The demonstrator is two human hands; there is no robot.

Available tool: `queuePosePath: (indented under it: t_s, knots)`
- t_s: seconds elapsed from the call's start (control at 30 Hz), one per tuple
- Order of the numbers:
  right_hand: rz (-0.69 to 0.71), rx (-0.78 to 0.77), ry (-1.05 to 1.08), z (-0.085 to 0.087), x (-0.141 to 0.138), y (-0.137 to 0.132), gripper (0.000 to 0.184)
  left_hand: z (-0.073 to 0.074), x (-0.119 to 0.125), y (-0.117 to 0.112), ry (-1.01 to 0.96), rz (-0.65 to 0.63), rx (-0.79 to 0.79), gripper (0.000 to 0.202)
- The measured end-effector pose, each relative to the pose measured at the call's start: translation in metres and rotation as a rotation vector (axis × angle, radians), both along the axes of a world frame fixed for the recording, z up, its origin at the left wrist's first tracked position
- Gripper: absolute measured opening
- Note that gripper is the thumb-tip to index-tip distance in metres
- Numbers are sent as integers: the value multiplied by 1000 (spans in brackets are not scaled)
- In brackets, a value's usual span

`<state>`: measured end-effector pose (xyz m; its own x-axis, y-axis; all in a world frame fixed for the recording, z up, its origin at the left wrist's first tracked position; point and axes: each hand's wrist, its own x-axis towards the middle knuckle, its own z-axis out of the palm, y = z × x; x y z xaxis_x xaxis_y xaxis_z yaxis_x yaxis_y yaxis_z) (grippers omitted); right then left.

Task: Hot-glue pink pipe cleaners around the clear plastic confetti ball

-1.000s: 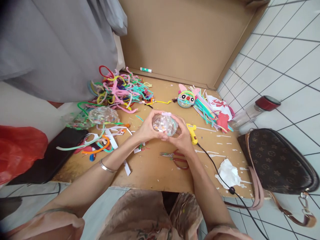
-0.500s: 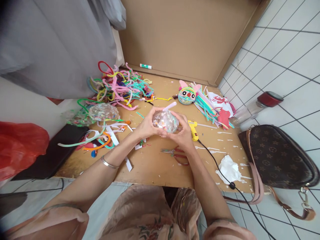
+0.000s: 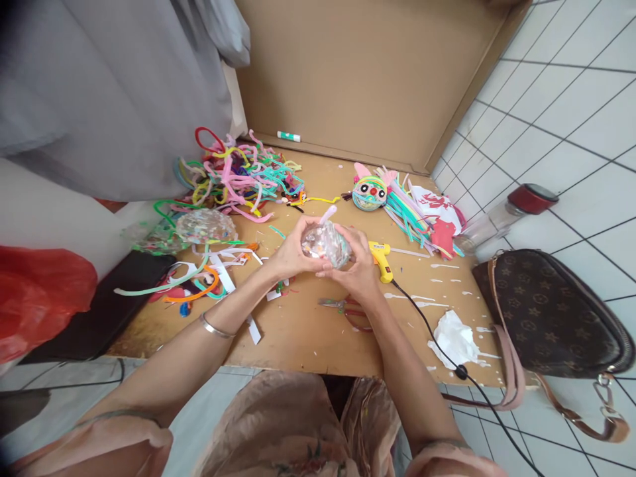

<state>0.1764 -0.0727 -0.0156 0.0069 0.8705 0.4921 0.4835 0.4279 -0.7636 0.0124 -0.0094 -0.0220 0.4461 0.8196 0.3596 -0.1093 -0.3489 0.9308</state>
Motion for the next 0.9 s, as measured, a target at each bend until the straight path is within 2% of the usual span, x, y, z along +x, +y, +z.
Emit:
queuePosePath:
  t_s: [0.17,0.4,0.6,0.77,0.9]
  knots:
    - [13,7,-16,0,1,0,84,0,1,-2,-23,19,12,81]
    - [71,-76,-8,1,0,-3,102,5,-2,3,-71,42,-56,84]
    - [12,-90,36,1,-5,-4,88,0,-5,11,-80,-30,-221,90]
    - [-14,-128,61,5,-7,-4,86,-8,-6,13,-140,-98,-252,78]
    - [-17,-137,74,7,-7,-5,87,-7,-6,14,-117,-97,-250,89]
